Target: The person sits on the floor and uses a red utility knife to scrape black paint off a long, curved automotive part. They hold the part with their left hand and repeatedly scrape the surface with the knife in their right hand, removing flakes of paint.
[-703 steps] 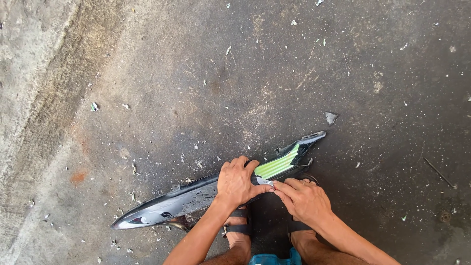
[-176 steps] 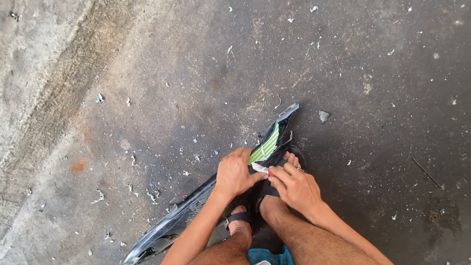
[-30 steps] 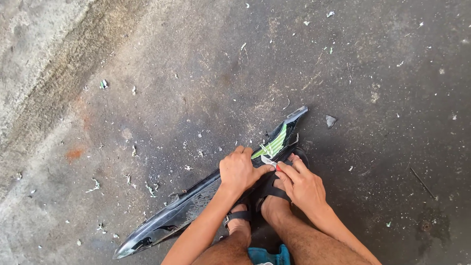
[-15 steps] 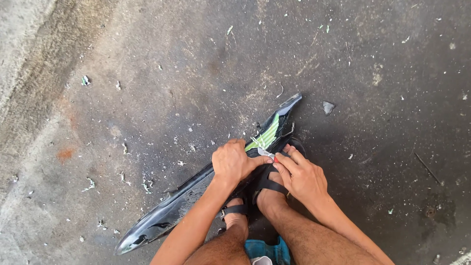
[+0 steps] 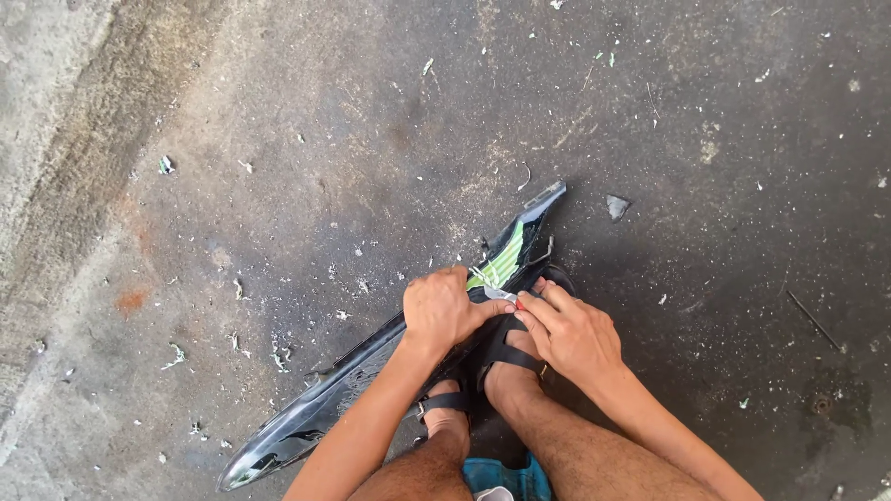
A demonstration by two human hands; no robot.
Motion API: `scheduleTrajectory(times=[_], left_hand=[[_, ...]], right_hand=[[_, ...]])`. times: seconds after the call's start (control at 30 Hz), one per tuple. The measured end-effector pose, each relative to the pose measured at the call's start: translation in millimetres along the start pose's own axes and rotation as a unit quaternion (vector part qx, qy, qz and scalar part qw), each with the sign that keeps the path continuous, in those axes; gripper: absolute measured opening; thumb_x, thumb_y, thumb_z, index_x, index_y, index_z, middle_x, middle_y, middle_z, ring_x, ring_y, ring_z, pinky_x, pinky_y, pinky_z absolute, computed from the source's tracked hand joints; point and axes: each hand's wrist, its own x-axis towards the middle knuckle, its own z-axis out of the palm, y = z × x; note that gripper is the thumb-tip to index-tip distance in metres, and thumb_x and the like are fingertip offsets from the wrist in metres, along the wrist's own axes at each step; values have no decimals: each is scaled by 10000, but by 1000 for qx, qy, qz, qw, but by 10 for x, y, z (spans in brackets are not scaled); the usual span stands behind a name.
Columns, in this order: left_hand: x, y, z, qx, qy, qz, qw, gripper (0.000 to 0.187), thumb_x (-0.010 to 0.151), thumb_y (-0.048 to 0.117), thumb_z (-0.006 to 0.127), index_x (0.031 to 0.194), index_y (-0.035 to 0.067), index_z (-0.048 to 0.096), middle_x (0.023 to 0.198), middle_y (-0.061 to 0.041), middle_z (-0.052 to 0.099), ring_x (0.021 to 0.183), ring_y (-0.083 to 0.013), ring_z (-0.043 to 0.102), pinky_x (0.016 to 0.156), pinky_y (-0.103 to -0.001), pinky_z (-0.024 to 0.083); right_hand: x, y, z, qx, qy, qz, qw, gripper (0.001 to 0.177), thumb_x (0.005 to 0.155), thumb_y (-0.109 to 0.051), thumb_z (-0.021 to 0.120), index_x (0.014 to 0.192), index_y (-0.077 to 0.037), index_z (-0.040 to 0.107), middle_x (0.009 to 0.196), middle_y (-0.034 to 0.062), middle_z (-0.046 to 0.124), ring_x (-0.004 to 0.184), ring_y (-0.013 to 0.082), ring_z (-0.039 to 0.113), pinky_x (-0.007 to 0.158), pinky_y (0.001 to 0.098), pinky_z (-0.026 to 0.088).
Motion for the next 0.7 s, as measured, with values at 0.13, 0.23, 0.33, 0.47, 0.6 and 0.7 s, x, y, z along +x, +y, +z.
scheduleTrajectory(times=[0.13, 0.23, 0.33, 0.47, 0.6, 0.7], left_hand=[[15, -30, 1, 17, 6, 3, 1000, 959, 767, 919, 473, 1081, 36, 675, 987, -170, 717, 995, -411, 730, 887, -528, 574], [18, -126, -27, -55, 11, 33, 998, 864, 709, 829, 647, 1031, 28, 669, 1002, -201, 713, 1022, -446, 707, 903, -535, 562], [4, -126, -63, -69, -5, 47, 996, 879, 685, 838, 664, 1035, 31, 670, 1014, -193, 719, 1040, -438, 706, 908, -522, 565], [-21, 2, -122, -40, -8, -2, 999, 900, 687, 904, 588, 1017, 72, 682, 949, -152, 724, 983, -384, 732, 852, -483, 586], [-13, 80, -201, 8, -30, -32, 999, 955, 690, 972, 502, 1053, 115, 711, 945, -145, 735, 975, -369, 739, 840, -444, 593], [-37, 96, -239, -17, -37, -57, 998, 1016, 612, 994, 512, 1063, 108, 719, 974, -139, 746, 993, -403, 732, 863, -470, 586]], right_hand=[[-29, 20, 64, 9, -5, 10, 1000, 262, 968, -420, 572, 1170, -344, 720, 1002, 38, 697, 704, 328, 744, 610, 417, 614], [-103, 70, 209, 23, -15, -18, 999, 291, 960, -431, 554, 1193, -345, 708, 1019, 106, 676, 702, 382, 733, 587, 474, 605], [-116, 74, 248, 23, -4, -24, 999, 281, 971, -432, 549, 1173, -325, 713, 924, 83, 651, 681, 360, 726, 590, 436, 605], [-56, 103, 157, 8, 9, -27, 1000, 277, 983, -420, 542, 1185, -326, 705, 944, 72, 644, 655, 344, 720, 581, 437, 605], [13, 160, 100, 28, -11, -13, 999, 283, 986, -425, 536, 1194, -337, 707, 866, 31, 610, 653, 336, 710, 575, 432, 604], [28, 186, 86, 33, -25, -11, 999, 280, 989, -435, 540, 1182, -327, 711, 852, 18, 619, 667, 324, 722, 583, 437, 609]])
